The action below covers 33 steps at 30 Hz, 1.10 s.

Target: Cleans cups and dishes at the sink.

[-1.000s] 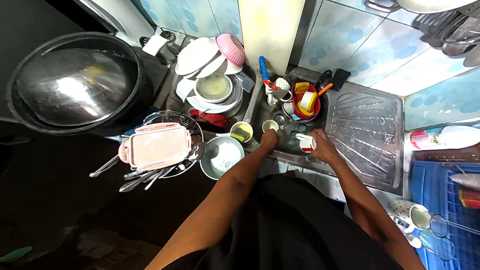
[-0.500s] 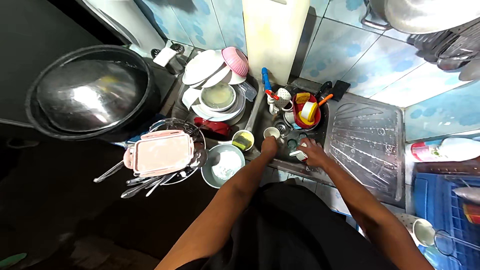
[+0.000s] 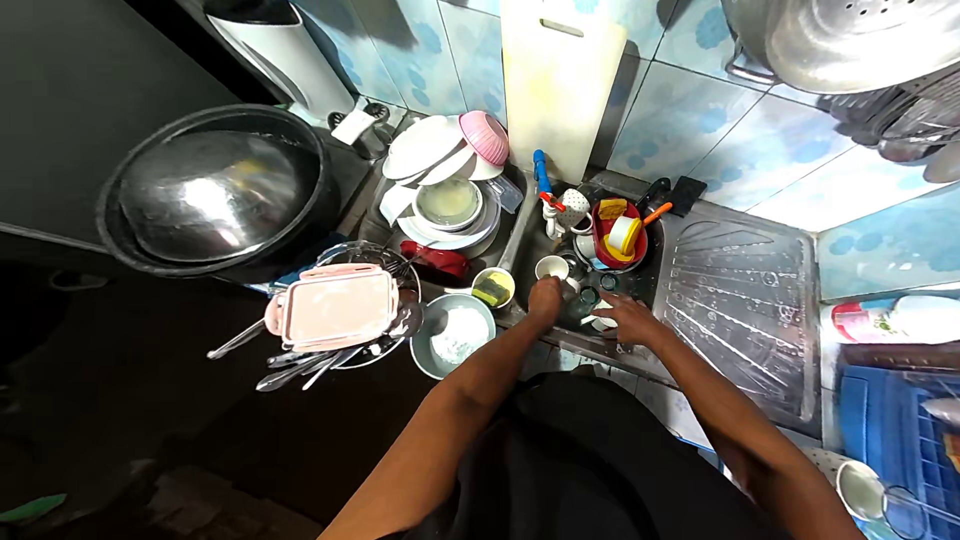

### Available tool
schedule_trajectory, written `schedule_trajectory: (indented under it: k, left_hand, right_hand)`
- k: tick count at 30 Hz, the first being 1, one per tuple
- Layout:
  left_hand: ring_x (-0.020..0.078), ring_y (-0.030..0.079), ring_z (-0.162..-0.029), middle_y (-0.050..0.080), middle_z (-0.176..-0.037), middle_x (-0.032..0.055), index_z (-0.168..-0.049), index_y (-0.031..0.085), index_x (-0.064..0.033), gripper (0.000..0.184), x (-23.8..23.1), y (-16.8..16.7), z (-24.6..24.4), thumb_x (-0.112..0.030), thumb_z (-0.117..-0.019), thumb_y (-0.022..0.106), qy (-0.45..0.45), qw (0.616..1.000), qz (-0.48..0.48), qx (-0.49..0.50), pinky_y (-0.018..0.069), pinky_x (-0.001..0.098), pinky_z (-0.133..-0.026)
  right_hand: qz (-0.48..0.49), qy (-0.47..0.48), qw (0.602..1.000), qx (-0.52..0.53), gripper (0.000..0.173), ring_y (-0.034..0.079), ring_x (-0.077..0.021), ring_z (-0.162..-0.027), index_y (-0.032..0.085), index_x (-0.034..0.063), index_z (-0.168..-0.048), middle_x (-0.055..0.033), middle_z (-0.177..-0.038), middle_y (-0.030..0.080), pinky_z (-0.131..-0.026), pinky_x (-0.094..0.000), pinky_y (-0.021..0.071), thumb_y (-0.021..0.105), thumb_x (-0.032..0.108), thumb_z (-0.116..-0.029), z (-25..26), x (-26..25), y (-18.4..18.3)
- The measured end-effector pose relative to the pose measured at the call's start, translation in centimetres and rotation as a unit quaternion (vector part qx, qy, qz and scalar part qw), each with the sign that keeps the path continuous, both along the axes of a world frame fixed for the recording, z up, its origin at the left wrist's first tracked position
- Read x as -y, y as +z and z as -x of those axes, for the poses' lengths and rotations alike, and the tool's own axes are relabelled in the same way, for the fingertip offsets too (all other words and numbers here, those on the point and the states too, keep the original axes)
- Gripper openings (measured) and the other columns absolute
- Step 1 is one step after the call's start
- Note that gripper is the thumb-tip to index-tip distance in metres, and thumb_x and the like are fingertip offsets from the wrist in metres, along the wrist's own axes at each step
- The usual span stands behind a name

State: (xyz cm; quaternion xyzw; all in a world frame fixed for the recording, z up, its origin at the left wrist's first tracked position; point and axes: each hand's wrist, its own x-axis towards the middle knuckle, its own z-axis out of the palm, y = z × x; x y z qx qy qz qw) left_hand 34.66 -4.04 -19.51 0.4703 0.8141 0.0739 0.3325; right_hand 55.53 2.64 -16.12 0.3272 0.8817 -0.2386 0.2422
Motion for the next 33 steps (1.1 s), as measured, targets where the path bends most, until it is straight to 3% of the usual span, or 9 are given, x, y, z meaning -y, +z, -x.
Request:
schedule_trajectory:
  k: [3,8,10,13,16,18,21,26,33]
  left_hand:
    - [0.0409,0.067,-0.107,0.067,-0.118,0.0227,-0.112,0.068,-0.0012,0.021,0.0,1.9,0.5,-0.015,-0.0974,0.062,-0.009,1.000,-0.010,0.002,0.0561,0.0590,-0.087]
    - [0.0424,0.068,-0.101,0.069,-0.107,0.0238,-0.103,0.069,0.0006,0.017,0.0,6.3,1.4,-0.014,-0.0957,0.065,-0.062,0.997,-0.036,0.002,0.0560,0.0612,-0.081]
    - [0.0419,0.069,-0.099,0.070,-0.104,0.0228,-0.101,0.070,-0.0006,0.015,-0.3,7.0,1.8,-0.014,-0.0944,0.066,-0.075,0.996,-0.046,-0.014,0.0561,0.0612,-0.080]
    - [0.0410,0.069,-0.101,0.070,-0.105,0.0218,-0.102,0.071,-0.0013,0.017,-0.7,7.8,3.0,-0.016,-0.0948,0.066,-0.095,0.994,-0.043,-0.024,0.0558,0.0612,-0.082]
    - [0.0413,0.069,-0.098,0.070,-0.110,0.0222,-0.107,0.072,-0.0036,0.021,-0.4,11.3,4.9,-0.020,-0.0952,0.068,-0.066,0.988,-0.141,-0.019,0.0561,0.0628,-0.082]
    - [0.0418,0.069,-0.098,0.061,-0.129,0.0221,-0.128,0.066,-0.0102,0.032,-1.3,13.5,6.4,-0.019,-0.0972,0.067,-0.056,0.963,-0.258,-0.058,0.0587,0.0604,-0.076]
    - [0.0433,0.056,-0.123,0.048,-0.150,0.0178,-0.146,0.055,-0.0177,0.045,-6.0,13.9,9.1,-0.023,-0.1014,0.061,-0.152,0.936,-0.268,-0.167,0.0560,0.0574,-0.086]
    - [0.0400,0.057,-0.122,0.062,-0.130,0.0149,-0.128,0.066,-0.0135,0.028,-9.4,12.7,10.8,-0.023,-0.1055,0.052,-0.292,0.904,-0.203,-0.238,0.0505,0.0558,-0.095]
    - [0.0370,0.066,-0.107,0.069,-0.111,0.0163,-0.117,0.066,-0.0072,0.024,-9.6,10.9,10.0,-0.020,-0.1063,0.049,-0.262,0.911,-0.241,-0.208,0.0533,0.0515,-0.091]
  right_hand:
    - [-0.061,-0.064,0.992,-0.087,0.047,0.055,-0.0373,-0.132,0.063,0.0173,-0.138,-0.0150,-0.136,0.063,-0.108,-0.0600,0.0450,0.068,0.013,-0.0915,1.6,0.1,3.0]
    - [-0.078,-0.105,0.970,-0.204,0.070,0.060,-0.0424,-0.122,0.054,0.0224,-0.148,-0.0223,-0.134,0.061,-0.098,-0.0620,0.0522,0.077,0.009,-0.0830,8.4,-0.7,2.2]
    - [-0.037,-0.138,0.970,-0.195,0.055,0.063,-0.0441,-0.114,0.065,0.0126,-0.130,-0.0250,-0.124,0.063,-0.093,-0.0646,0.0529,0.078,0.002,-0.0781,10.6,-1.2,1.6]
    - [-0.015,-0.146,0.967,-0.207,0.027,0.069,-0.0388,-0.105,0.068,0.0048,-0.111,-0.0200,-0.107,0.072,-0.093,-0.0620,0.0538,0.075,0.004,-0.0849,12.1,-1.7,1.1]
    - [-0.005,-0.193,0.958,-0.213,0.025,0.069,-0.0370,-0.108,0.070,0.0055,-0.113,-0.0195,-0.109,0.072,-0.097,-0.0593,0.0529,0.075,0.012,-0.0892,12.8,-1.8,1.4]
    - [0.005,-0.239,0.953,-0.187,0.031,0.067,-0.0383,-0.112,0.071,0.0066,-0.115,-0.0202,-0.114,0.071,-0.098,-0.0607,0.0522,0.079,0.020,-0.0878,13.3,-2.0,1.1]
    - [-0.007,-0.249,0.957,-0.149,0.025,0.067,-0.0403,-0.112,0.072,0.0089,-0.112,-0.0205,-0.115,0.071,-0.094,-0.0645,0.0524,0.075,0.017,-0.0880,14.4,-2.2,0.6]
    - [-0.017,-0.244,0.964,-0.103,0.027,0.064,-0.0401,-0.118,0.071,0.0062,-0.116,-0.0214,-0.121,0.069,-0.098,-0.0634,0.0512,0.069,0.014,-0.0906,15.8,-2.5,1.1]
    - [-0.018,-0.305,0.943,-0.133,0.023,0.066,-0.0414,-0.114,0.070,-0.0021,-0.109,-0.0248,-0.116,0.069,-0.095,-0.0622,0.0529,0.069,0.011,-0.0898,16.1,-2.3,1.8]
